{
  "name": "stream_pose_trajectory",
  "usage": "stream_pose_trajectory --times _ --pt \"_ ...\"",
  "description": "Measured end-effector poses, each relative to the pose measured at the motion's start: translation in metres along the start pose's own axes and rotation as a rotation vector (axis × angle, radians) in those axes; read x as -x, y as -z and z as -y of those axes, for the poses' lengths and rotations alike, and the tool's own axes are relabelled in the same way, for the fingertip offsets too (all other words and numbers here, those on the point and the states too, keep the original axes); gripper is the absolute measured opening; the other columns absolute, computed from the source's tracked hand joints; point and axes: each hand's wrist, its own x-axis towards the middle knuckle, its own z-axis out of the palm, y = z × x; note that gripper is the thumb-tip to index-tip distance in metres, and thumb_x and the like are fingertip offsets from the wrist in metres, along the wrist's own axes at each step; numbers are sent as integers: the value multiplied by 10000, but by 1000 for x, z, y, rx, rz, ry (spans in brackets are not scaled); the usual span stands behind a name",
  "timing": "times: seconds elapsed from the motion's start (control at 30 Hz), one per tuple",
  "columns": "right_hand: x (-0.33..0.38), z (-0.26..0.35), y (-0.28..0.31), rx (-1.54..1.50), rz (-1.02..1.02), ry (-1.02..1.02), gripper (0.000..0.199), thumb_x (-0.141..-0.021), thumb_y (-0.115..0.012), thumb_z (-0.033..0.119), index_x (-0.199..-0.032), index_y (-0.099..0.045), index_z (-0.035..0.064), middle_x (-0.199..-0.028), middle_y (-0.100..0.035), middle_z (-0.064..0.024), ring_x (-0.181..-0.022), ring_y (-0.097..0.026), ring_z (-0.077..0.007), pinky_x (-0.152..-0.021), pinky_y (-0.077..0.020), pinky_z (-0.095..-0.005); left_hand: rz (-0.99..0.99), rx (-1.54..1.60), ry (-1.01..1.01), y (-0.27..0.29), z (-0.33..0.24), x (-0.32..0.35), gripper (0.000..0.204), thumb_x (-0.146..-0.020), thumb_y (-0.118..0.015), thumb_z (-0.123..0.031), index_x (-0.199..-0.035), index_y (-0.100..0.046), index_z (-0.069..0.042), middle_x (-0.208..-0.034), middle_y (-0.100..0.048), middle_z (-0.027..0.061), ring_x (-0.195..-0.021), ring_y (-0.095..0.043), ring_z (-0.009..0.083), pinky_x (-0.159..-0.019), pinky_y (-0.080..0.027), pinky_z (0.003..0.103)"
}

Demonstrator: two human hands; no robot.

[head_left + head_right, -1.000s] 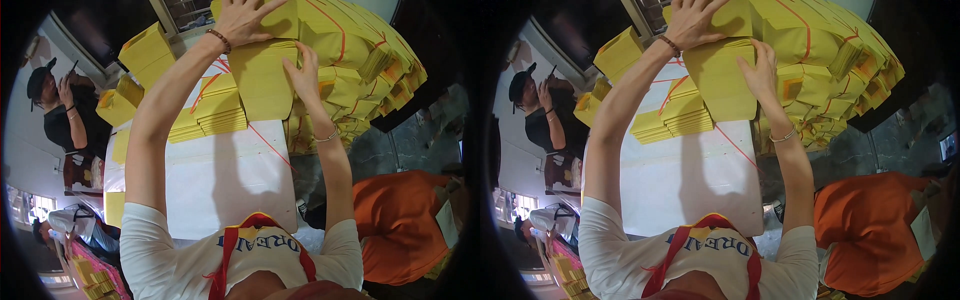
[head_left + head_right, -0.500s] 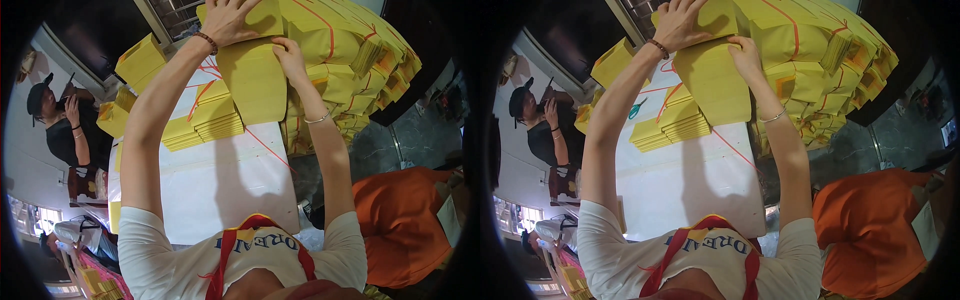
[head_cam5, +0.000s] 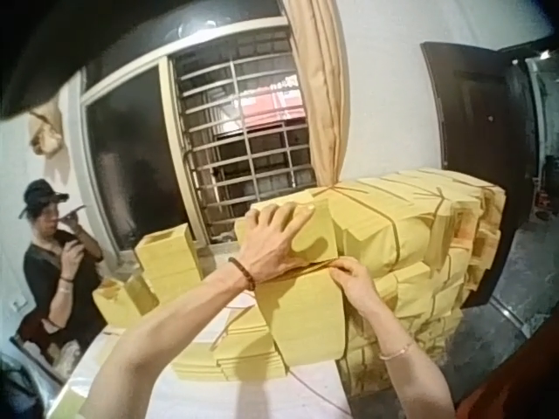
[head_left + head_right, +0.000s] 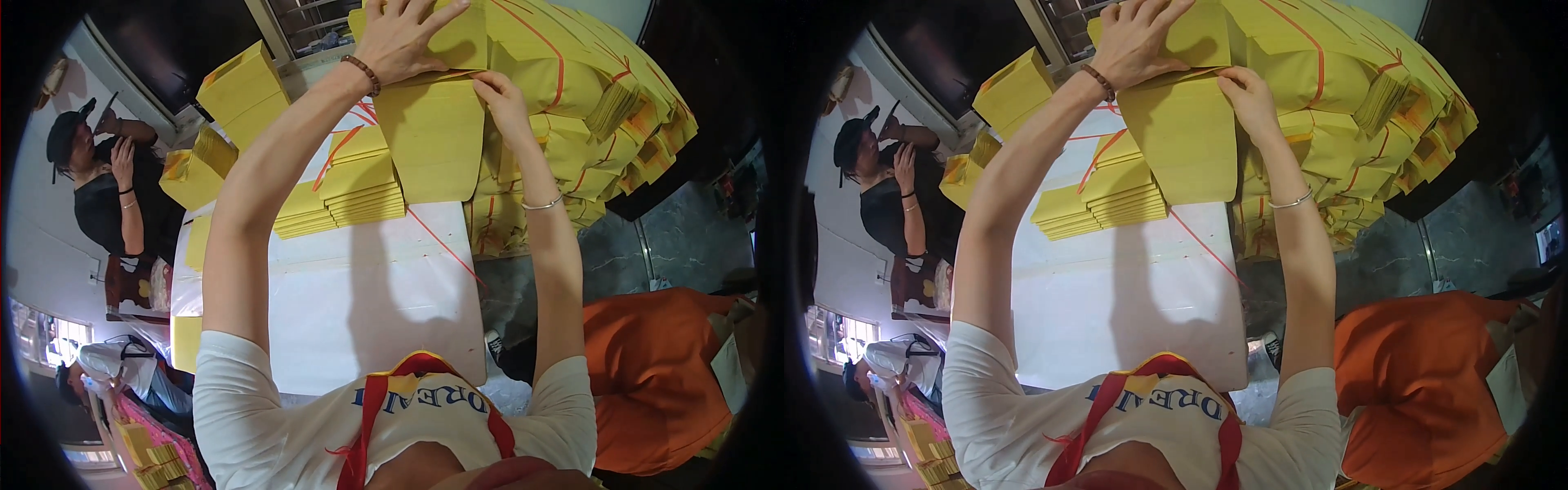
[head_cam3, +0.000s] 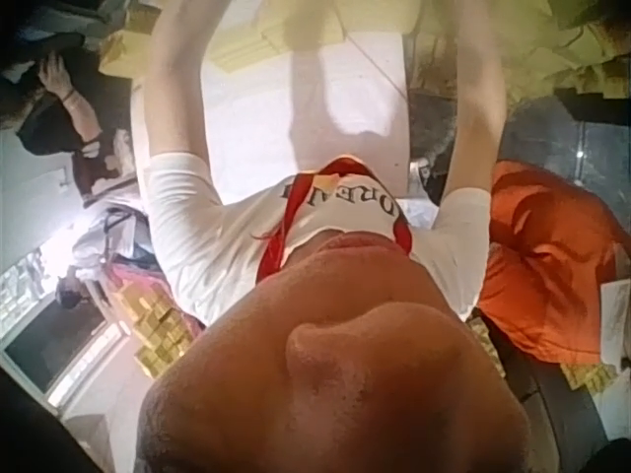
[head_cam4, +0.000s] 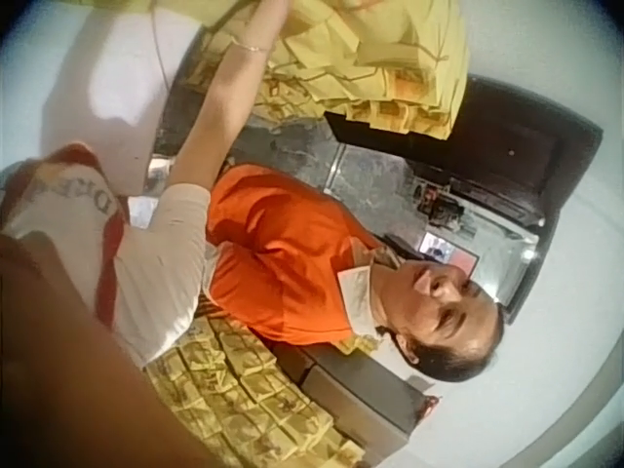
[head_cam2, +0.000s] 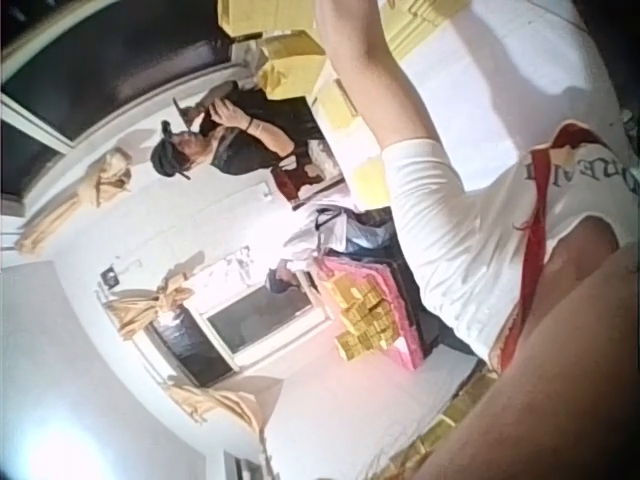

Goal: Folding and stacking yellow ritual paper sheets with silver/gold foil squares.

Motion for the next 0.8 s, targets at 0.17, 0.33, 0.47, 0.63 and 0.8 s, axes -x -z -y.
stream_pose_trajectory --times 0.17,0.33,0.47,0.63,0.8 --pt "3 -6 -4 -77 -13 -6 198 -799 -598 112 -944 -577 -21 -935 -540 -52 -842 -499 -116 -749 -410 -235 -35 -14 -11 -5 7 4 965 -587 -758 -432 -1367 -263 -153 -1277 -364 162 -1126 -371 345 -901 -262 523" --pt "11 -3 -20 -266 -198 60 171 -781 -598 83 -929 -548 12 -954 -512 -67 -892 -479 -142 -740 -408 -251 34 -15 17 0 5 1 952 -615 -735 -449 -1379 -246 -161 -1280 -359 174 -1129 -366 359 -900 -267 530" --pt "22 10 -22 429 -434 448 208 -760 -616 125 -958 -591 63 -991 -531 -40 -951 -473 -178 -803 -354 -316 18 -20 9 -2 7 2 957 -610 -735 -450 -1381 -245 -164 -1281 -361 173 -1124 -370 363 -889 -278 533" --pt "23 21 -36 952 -248 690 268 -748 -617 205 -995 -618 100 -1077 -548 -45 -1000 -467 -212 -861 -284 -401 15 -23 20 -9 9 3 975 -588 -741 -459 -1382 -250 -177 -1290 -352 168 -1127 -363 366 -881 -274 542" --pt "13 15 -49 1018 -205 357 425 -829 -489 428 -1019 -616 71 -1041 -572 -92 -1083 -427 -276 -943 -229 -463 -263 -120 -107 -22 11 8 758 -663 -696 -410 -1307 -379 -166 -1151 -498 102 -969 -495 300 -809 -389 399"
